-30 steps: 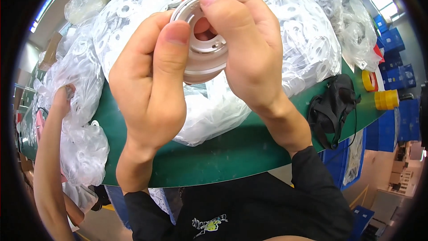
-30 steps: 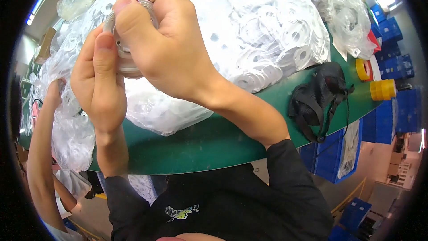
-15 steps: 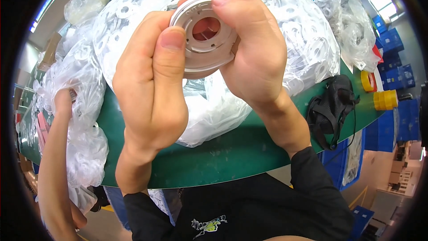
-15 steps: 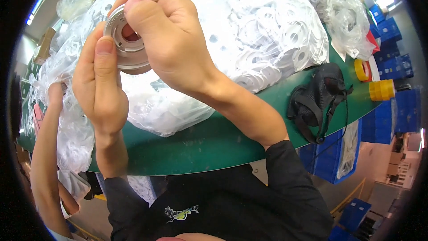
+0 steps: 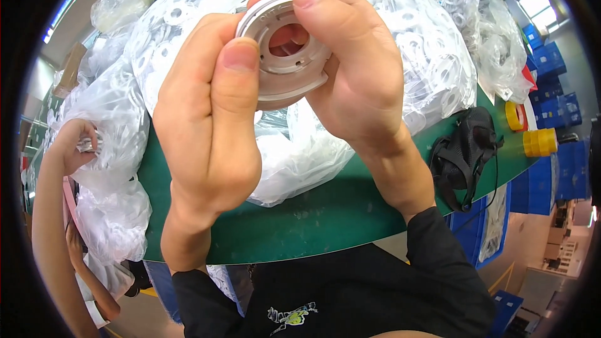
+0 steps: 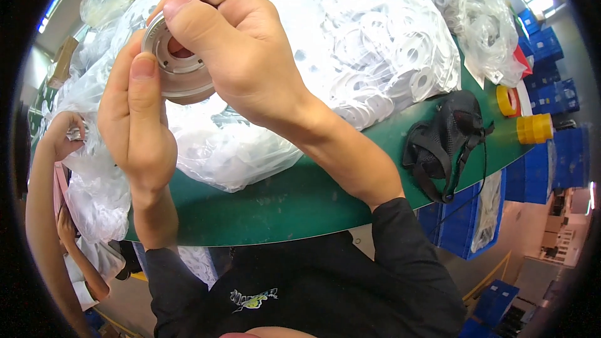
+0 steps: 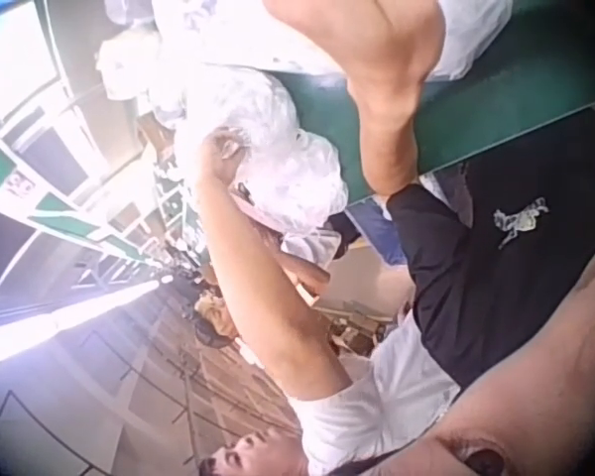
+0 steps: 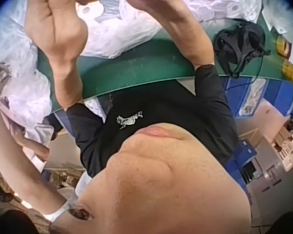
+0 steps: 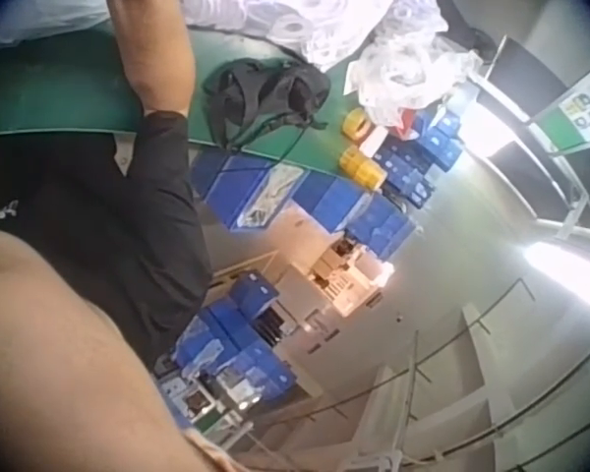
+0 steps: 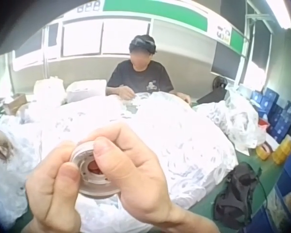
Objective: Assembling circular components for light fixtures at a factory assembly line.
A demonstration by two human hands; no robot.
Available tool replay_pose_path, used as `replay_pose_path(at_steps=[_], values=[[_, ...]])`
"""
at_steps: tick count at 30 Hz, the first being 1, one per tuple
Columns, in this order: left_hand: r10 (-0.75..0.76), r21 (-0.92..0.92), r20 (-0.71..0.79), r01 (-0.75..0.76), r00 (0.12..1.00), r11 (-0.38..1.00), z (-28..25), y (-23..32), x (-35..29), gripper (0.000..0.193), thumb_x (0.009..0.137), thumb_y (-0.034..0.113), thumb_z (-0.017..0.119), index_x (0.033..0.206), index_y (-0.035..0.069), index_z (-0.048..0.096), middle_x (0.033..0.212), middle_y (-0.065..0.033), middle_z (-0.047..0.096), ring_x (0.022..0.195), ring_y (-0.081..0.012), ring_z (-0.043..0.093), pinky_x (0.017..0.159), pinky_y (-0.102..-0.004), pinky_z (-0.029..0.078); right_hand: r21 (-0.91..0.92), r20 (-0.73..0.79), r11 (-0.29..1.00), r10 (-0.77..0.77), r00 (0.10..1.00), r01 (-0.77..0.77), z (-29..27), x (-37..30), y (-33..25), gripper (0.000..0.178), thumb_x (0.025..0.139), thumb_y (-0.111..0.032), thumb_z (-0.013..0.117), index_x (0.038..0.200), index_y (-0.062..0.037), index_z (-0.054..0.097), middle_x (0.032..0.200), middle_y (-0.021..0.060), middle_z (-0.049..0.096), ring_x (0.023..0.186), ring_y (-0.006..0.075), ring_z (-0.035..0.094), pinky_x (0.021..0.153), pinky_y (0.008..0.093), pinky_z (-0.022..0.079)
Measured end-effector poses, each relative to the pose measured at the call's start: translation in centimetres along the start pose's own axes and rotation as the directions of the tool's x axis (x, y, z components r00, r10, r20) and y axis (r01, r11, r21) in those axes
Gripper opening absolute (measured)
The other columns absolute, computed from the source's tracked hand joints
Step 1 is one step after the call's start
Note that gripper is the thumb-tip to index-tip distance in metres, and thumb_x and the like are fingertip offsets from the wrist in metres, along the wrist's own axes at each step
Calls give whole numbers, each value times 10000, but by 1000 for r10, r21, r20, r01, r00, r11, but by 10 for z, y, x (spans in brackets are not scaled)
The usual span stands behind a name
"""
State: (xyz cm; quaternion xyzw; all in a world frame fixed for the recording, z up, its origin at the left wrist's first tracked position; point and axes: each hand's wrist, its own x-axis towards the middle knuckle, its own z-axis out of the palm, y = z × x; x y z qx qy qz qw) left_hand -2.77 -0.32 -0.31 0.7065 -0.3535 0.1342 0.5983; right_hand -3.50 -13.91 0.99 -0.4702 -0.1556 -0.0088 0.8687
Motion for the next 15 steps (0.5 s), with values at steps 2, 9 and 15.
replay_pose_path(at_steps=[2, 9, 15], values=[[-5, 9, 11, 5, 1000, 1000, 0, 1, 1, 358, 915, 183, 371, 1145, -81, 446, 1011, -106, 538, 929, -132, 496, 802, -207, 371, 7, 28, 1000, -15, 999, 15, -3, -1, 0, 190, 893, -153, 431, 1000, 0, 467, 871, 40, 549, 748, 62, 482, 686, 197, 391], [7, 13, -18, -6, 1000, 1000, -1, 3, 0, 349, 914, 162, 367, 1145, -87, 448, 998, -114, 536, 922, -136, 503, 805, -202, 373, -113, 97, 941, -310, 946, 320, -5, 7, 16, 142, 847, -121, 512, 865, 13, 470, 698, 27, 538, 601, 44, 470, 513, 192, 405], [-12, 65, -51, 16, 999, 998, -9, 0, -1, 304, 904, 145, 422, 1079, -87, 510, 888, -76, 563, 756, -89, 509, 645, -142, 363, -109, 183, 862, -472, 863, 495, -1, 4, 21, 136, 844, -98, 521, 906, 15, 478, 703, 31, 534, 641, 52, 493, 551, 196, 426]])
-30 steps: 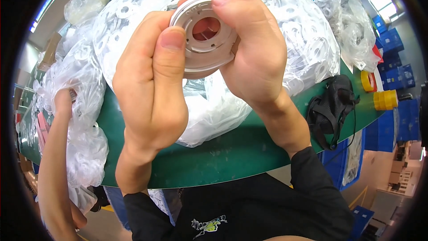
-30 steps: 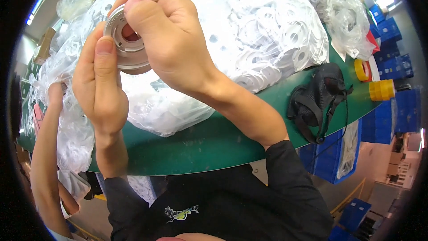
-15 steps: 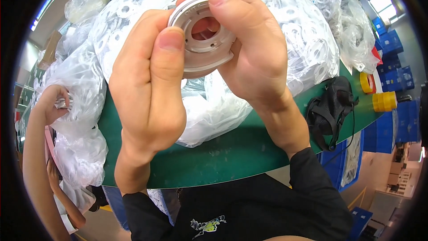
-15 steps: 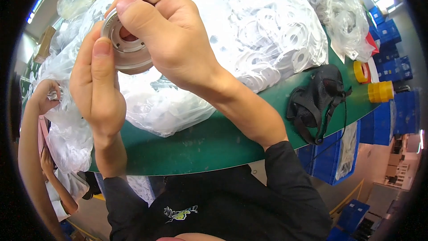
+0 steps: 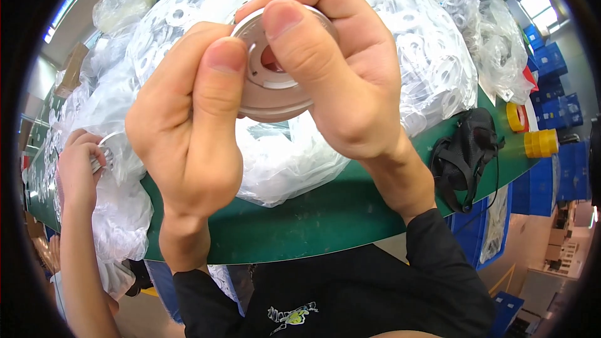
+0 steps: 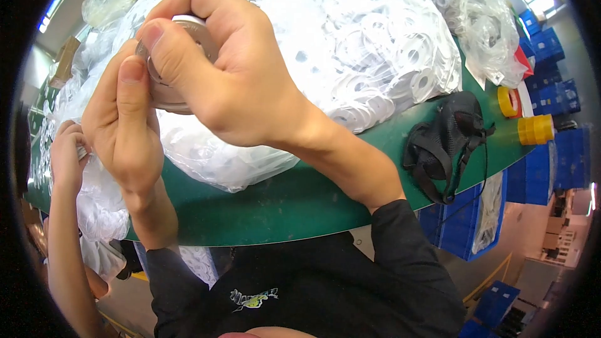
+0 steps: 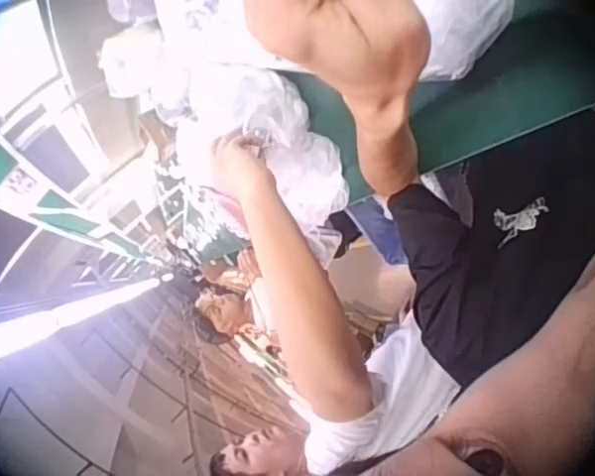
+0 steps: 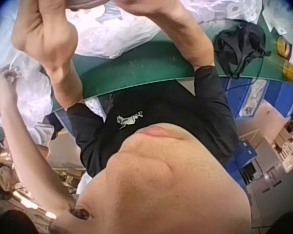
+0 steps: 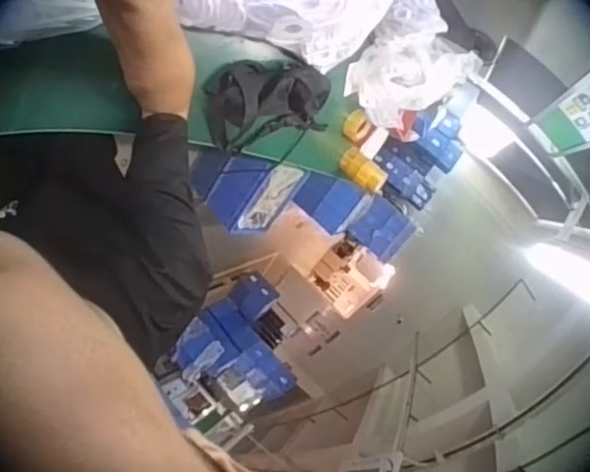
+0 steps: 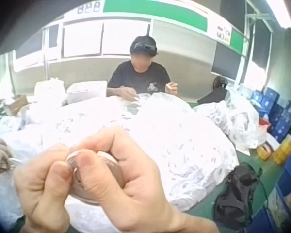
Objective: Assembling circular components for light fixtures at a factory assembly line.
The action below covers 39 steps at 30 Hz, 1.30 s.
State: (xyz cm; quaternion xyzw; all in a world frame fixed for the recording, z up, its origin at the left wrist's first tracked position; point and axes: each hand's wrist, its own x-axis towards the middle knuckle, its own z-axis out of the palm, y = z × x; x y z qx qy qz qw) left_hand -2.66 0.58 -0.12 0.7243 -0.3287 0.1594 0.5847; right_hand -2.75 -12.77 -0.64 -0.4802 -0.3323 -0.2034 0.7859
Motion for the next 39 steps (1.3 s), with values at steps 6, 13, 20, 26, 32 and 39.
replay_pose_path(at_steps=[6, 13, 20, 26, 32, 39], values=[[-53, -106, -280, 24, 959, 994, 12, -21, 19, 238, 884, 172, 488, 852, -46, 577, 636, 1, 515, 537, -40, 406, 470, -174, 315, -307, -32, 951, 8, 999, -17, -7, 13, 14, 175, 861, -150, 494, 894, 21, 473, 743, 81, 552, 634, 84, 519, 547, 227, 440], [-104, -241, -134, 69, 986, 968, 11, -17, 21, 206, 850, 89, 521, 1000, -52, 523, 815, -57, 573, 669, -88, 528, 580, -194, 427, -434, 15, 870, 265, 964, -232, -24, 16, -3, 149, 839, -79, 495, 912, 52, 500, 749, 127, 605, 644, 153, 619, 508, 243, 476], [-144, -247, -125, 109, 982, 963, 3, -22, 20, 195, 768, -21, 573, 954, -66, 541, 827, -98, 595, 724, -121, 571, 626, -224, 476, -577, 62, 816, 72, 995, -23, -27, 14, 8, 105, 762, -29, 533, 843, 34, 518, 709, 151, 574, 588, 246, 576, 534, 312, 454], [-348, -284, -24, 327, 937, 901, -4, -32, 34, 233, 746, -21, 582, 972, -68, 555, 842, -95, 605, 730, -135, 584, 615, -247, 507, -659, -33, 743, 124, 992, -115, -25, 17, 24, 110, 753, -41, 527, 838, 28, 523, 669, 147, 562, 555, 258, 548, 529, 310, 432], [-210, -283, 26, 208, 977, 936, -7, -30, 27, 233, 839, 116, 536, 990, -60, 555, 785, -72, 596, 653, -107, 562, 535, -209, 457, -618, 53, 738, 383, 922, -271, -38, 10, 7, 233, 827, -79, 513, 1034, 25, 482, 773, 53, 554, 593, 75, 517, 533, 201, 434], [-86, -203, -35, 78, 996, 976, -3, -51, 27, 265, 858, 159, 520, 1063, -9, 515, 750, -40, 586, 522, -56, 489, 418, -149, 349, -675, 170, 725, 328, 929, -133, -48, 14, 9, 297, 844, -112, 498, 1108, 22, 472, 776, 44, 558, 639, 81, 522, 557, 213, 440]])
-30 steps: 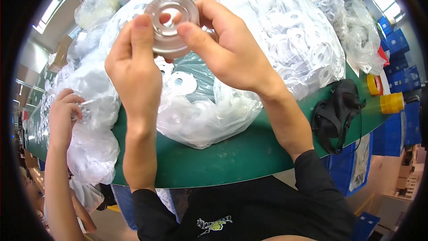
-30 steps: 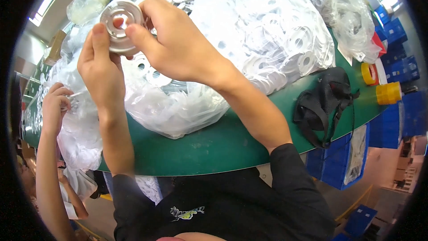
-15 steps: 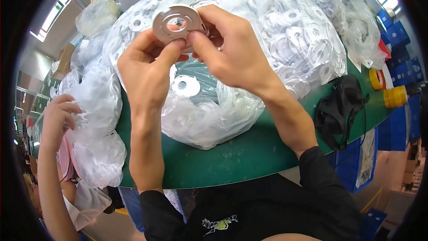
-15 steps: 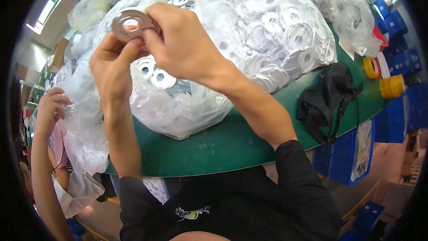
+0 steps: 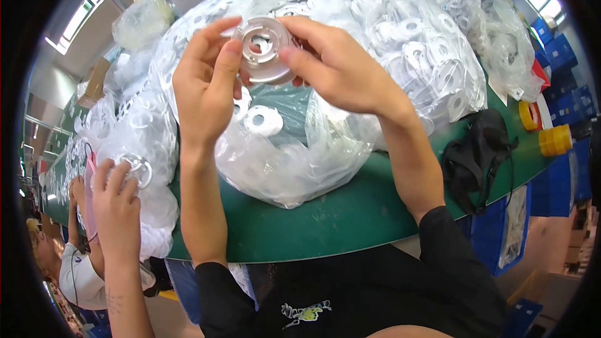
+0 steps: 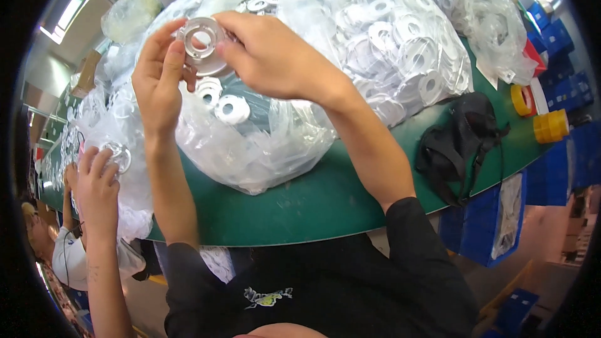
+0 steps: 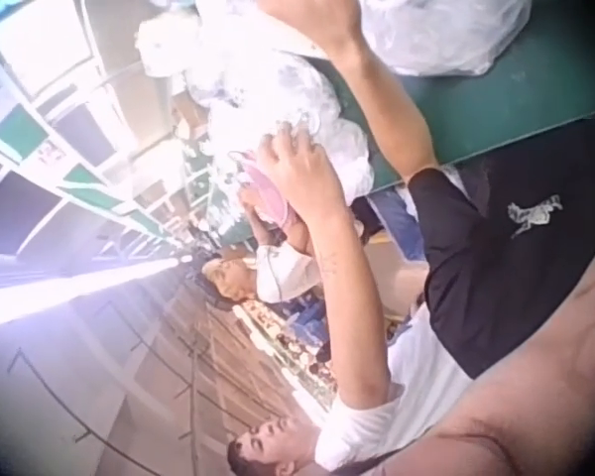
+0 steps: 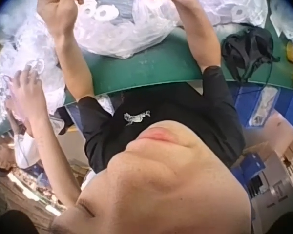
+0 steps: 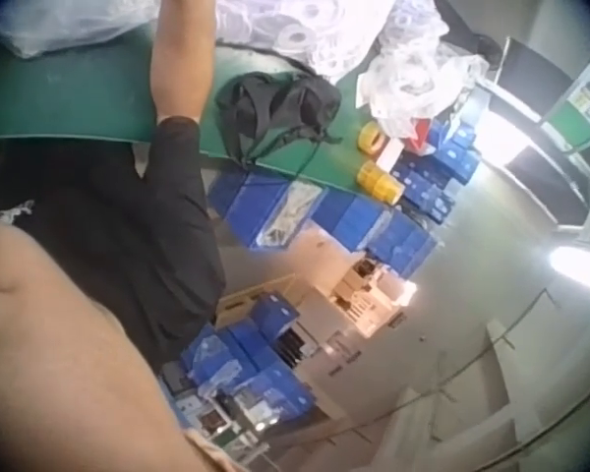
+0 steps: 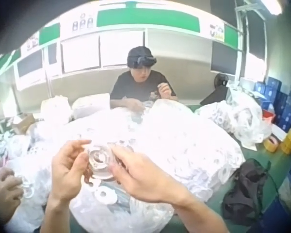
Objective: Assembling circular components for light fixtures at a factory assembly line.
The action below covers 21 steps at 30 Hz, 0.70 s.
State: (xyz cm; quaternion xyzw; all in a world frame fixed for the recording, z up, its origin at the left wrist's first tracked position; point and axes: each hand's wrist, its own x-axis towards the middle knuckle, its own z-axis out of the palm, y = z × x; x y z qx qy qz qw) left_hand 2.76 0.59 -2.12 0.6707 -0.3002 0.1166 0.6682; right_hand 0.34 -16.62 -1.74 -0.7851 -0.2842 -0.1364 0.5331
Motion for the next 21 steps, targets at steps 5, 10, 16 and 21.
replay_pose_path(at_steps=[5, 10, 16, 21], values=[[143, 152, 172, -170, 975, 974, -1, 3, 8, 509, 739, 5, 644, 1194, 13, 416, 1009, -101, 553, 782, -95, 553, 548, -180, 453, -44, -73, 997, -63, 995, 59, 0, 6, -9, 271, 848, -125, 515, 1083, 7, 526, 760, 61, 588, 621, 93, 549, 552, 211, 452], [146, 129, 40, -150, 989, 980, 2, 6, 6, 442, 701, 2, 678, 1072, 11, 436, 805, -80, 581, 689, -106, 584, 567, -181, 484, -90, -163, 985, -163, 973, 150, 5, 6, -6, 248, 807, -145, 514, 974, 35, 549, 743, 163, 595, 647, 260, 590, 598, 303, 455], [96, 32, -19, -95, 995, 995, 0, -2, -1, 415, 703, 41, 697, 1014, 17, 422, 783, -71, 583, 660, -90, 563, 545, -183, 462, 31, 41, 999, -30, 999, 29, 4, -4, -8, 361, 794, -30, 553, 1136, 23, 452, 799, 78, 588, 695, 115, 579, 615, 234, 478], [44, 119, -112, -31, 993, 992, -1, 1, 3, 291, 744, 81, 670, 938, 5, 467, 742, -55, 586, 628, -80, 554, 507, -173, 431, 23, -25, 999, -22, 999, 22, 13, -2, -8, 301, 701, -75, 575, 979, 27, 517, 696, 160, 586, 636, 266, 590, 581, 311, 457]])
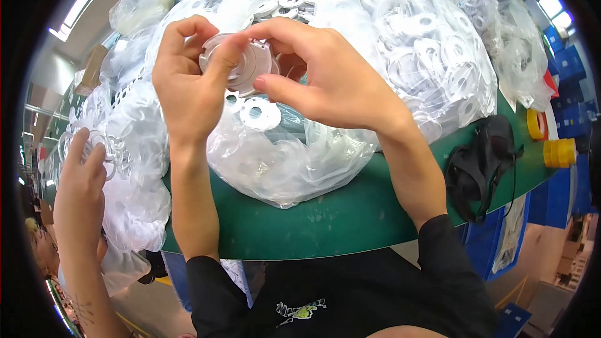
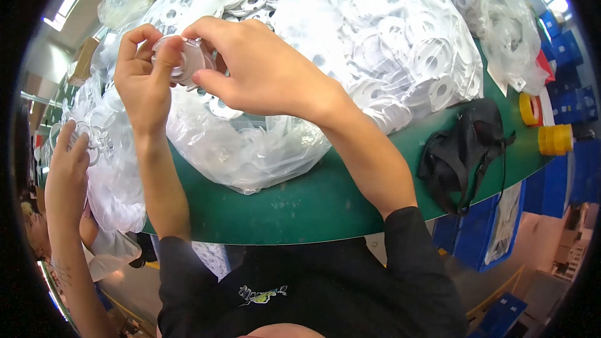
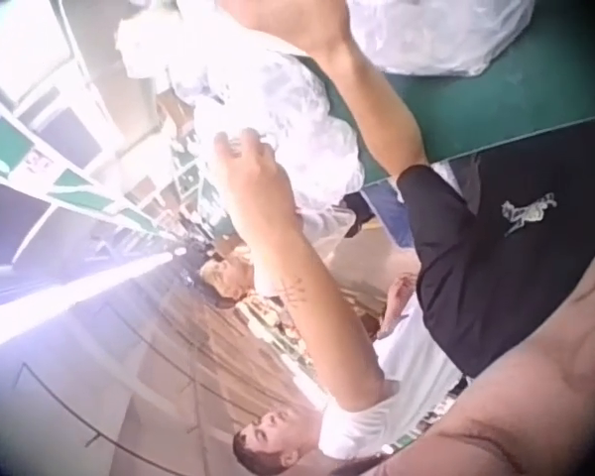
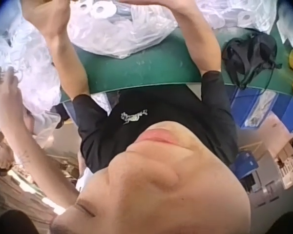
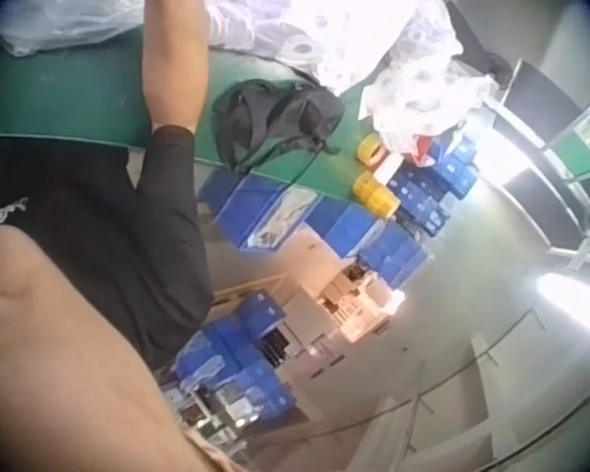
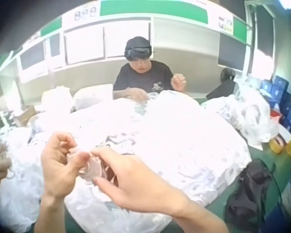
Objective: Assembling circular components for light fixtures at a factory assembly line.
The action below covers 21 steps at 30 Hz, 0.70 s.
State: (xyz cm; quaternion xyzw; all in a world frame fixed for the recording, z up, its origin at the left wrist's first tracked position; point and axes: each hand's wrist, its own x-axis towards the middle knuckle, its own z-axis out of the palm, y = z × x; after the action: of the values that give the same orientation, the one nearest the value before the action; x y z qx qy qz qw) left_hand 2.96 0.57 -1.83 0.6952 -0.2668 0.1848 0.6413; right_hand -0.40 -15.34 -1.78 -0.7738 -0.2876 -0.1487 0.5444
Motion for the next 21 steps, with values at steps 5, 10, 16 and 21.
replay_pose_path(at_steps=[5, 10, 16, 21], values=[[-88, -47, 90, 93, 992, 995, -5, 6, 7, 197, 825, 97, 561, 977, -15, 505, 749, -82, 620, 595, -81, 552, 468, -173, 399, 219, -123, 969, 144, 982, -114, -2, 5, 6, 256, 711, -69, 531, 942, 40, 536, 699, 141, 598, 578, 197, 594, 539, 286, 458], [-148, -183, 214, 188, 966, 965, -3, 11, 3, 337, 804, -1, 537, 1127, -42, 449, 900, -124, 608, 727, -130, 581, 558, -225, 477, 283, -160, 950, 183, 970, -132, -3, 5, 3, 255, 720, -68, 498, 940, 56, 528, 691, 128, 594, 550, 157, 583, 519, 268, 459], [-95, -70, 191, 110, 977, 991, 2, 11, 0, 409, 749, -23, 610, 1122, -45, 443, 891, -108, 603, 767, -118, 580, 583, -215, 486, 284, -156, 948, 195, 968, -145, -1, 6, 8, 231, 728, -73, 500, 924, 47, 527, 682, 125, 596, 555, 157, 584, 519, 267, 460], [-74, 113, 117, 60, 990, 992, -2, 12, -2, 307, 748, 32, 641, 1016, -41, 510, 798, -76, 604, 668, -90, 570, 539, -194, 464, 176, 46, 973, 144, 989, -150, -4, 5, 3, 240, 790, -16, 471, 1026, 24, 491, 758, 65, 573, 607, 100, 556, 539, 216, 440]])
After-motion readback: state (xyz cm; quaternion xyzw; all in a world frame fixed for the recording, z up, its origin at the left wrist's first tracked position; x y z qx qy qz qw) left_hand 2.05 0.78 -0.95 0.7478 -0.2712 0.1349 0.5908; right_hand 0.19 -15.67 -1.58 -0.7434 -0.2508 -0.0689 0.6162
